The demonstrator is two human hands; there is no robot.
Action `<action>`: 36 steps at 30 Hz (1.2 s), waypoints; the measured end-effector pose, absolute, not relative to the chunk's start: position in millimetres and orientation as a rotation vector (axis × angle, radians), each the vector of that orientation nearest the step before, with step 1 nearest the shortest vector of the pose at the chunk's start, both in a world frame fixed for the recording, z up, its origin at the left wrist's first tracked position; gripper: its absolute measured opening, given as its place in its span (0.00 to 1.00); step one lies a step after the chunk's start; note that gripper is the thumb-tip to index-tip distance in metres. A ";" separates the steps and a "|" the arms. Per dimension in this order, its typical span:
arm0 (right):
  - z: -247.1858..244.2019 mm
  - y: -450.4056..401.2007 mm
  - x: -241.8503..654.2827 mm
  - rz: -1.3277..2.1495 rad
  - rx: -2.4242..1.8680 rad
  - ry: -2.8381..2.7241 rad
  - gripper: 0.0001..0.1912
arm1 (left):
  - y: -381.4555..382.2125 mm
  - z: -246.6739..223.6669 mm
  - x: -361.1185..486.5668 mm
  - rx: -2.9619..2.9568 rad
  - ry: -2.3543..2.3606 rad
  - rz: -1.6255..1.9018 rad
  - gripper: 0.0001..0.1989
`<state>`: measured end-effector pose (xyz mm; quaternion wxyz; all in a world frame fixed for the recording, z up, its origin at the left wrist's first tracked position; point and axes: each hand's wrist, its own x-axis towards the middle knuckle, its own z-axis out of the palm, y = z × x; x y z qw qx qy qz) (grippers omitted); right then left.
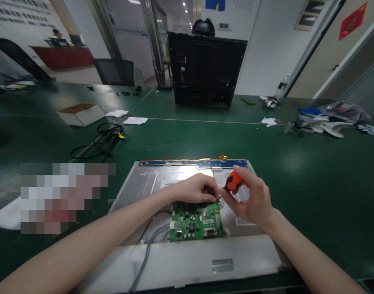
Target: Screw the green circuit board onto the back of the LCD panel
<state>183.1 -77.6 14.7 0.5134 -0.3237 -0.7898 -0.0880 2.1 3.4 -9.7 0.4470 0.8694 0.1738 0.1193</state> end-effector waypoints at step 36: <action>12.7 -78.7 183.7 -0.172 -0.813 -1.895 0.33 | 4.8 -10.8 1.8 2.130 0.412 0.301 0.03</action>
